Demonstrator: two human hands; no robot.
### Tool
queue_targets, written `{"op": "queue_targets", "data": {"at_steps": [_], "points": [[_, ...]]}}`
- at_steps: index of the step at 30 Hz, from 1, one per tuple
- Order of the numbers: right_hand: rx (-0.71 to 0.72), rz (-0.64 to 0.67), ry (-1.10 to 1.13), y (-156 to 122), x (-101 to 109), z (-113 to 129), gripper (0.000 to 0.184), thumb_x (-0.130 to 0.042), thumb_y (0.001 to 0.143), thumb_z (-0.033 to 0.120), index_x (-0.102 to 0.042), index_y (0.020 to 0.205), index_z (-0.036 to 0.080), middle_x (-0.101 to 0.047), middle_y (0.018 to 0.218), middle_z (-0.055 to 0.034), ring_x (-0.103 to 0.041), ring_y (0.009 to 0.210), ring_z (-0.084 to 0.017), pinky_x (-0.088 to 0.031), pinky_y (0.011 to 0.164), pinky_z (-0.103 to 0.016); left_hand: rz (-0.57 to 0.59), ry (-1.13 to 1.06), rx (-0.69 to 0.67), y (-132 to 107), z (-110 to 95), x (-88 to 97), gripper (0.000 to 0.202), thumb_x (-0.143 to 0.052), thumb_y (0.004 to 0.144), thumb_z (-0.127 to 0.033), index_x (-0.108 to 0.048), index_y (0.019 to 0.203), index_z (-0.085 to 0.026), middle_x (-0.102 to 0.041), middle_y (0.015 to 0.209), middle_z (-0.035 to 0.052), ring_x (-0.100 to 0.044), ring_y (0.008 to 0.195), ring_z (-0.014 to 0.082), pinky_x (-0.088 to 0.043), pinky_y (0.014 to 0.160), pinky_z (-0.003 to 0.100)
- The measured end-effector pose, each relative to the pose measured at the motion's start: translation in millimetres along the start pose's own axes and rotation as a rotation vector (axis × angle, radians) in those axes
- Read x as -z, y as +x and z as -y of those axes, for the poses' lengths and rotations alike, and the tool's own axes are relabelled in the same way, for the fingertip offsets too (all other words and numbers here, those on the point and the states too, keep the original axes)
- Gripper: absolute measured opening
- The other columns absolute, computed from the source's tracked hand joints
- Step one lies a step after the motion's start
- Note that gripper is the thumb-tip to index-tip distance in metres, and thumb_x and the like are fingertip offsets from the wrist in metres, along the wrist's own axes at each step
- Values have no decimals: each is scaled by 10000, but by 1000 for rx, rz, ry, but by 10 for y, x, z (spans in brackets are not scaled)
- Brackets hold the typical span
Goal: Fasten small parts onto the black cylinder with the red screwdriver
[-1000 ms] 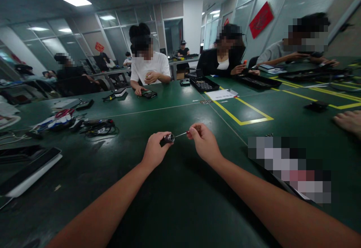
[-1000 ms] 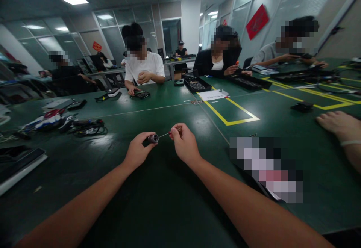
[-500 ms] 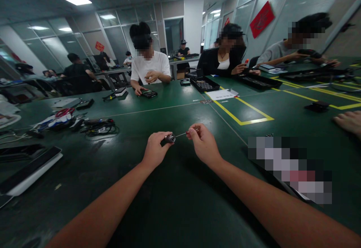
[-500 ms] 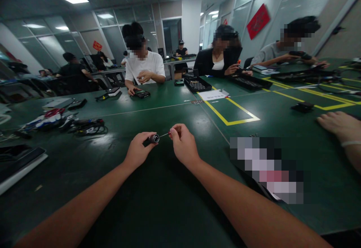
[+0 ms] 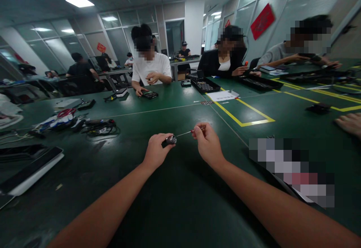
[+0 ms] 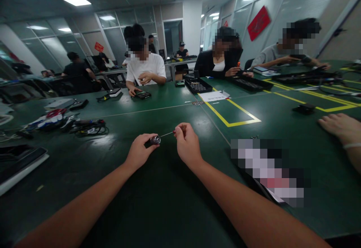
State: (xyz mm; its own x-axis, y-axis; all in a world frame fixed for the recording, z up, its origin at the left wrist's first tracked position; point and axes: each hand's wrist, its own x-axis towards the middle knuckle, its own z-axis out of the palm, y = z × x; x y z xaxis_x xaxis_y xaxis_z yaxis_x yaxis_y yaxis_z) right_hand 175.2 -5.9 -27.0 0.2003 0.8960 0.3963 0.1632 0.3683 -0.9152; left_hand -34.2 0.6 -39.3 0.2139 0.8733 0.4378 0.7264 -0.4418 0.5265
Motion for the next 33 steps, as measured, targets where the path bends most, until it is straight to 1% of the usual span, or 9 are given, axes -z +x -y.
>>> {"op": "queue_targets", "data": {"at_steps": [2,4,7,13,17,24,33], "points": [[22,4,14,-10,6,16,175,-524,974,408,-579,963,243,-675,849,-27,-650,793,-206,-513,755,-370,9,2,9,-3,-2,0,352,-785,829,-164,-710,1160,-255,-728,1161,46,-641,1090,264,-461,1000,463],[52,37,12,-23,9,37,170,-523,979,404,-580,971,244,-679,852,-26,-653,791,-203,-513,753,-363,16,6,14,-4,-7,-1,354,-786,829,-164,-710,1164,-251,-729,1159,46,-641,1083,260,-458,999,460],[90,84,-57,-39,11,71,154,-521,978,381,-583,964,241,-682,834,-25,-653,769,-201,-498,729,-349,29,10,12,-3,-16,0,355,-782,834,-169,-709,1172,-248,-730,1162,44,-640,1083,256,-452,1002,454],[78,36,-172,-31,30,119,155,-510,965,372,-577,934,236,-684,814,-34,-644,737,-215,-466,697,-348,70,20,37,7,-16,1,361,-787,843,-202,-703,1192,-250,-727,1170,39,-633,1096,258,-432,1017,465],[90,13,-173,-22,47,128,159,-495,973,373,-572,941,238,-682,828,-36,-643,749,-216,-464,706,-347,93,34,44,12,-6,-5,373,-778,850,-217,-697,1212,-255,-725,1175,46,-635,1089,262,-436,1012,467],[146,124,-220,-44,31,157,113,-488,973,335,-552,944,247,-699,837,-35,-680,790,-231,-479,741,-359,100,52,14,16,-9,-10,376,-786,841,-209,-705,1203,-271,-729,1163,43,-639,1084,261,-432,1010,468],[150,97,-364,-38,44,194,115,-465,966,320,-545,938,243,-687,818,-46,-672,767,-244,-458,687,-352,90,64,17,12,41,-27,383,-786,848,-240,-697,1220,-278,-718,1178,45,-631,1101,261,-437,1015,460]]}}
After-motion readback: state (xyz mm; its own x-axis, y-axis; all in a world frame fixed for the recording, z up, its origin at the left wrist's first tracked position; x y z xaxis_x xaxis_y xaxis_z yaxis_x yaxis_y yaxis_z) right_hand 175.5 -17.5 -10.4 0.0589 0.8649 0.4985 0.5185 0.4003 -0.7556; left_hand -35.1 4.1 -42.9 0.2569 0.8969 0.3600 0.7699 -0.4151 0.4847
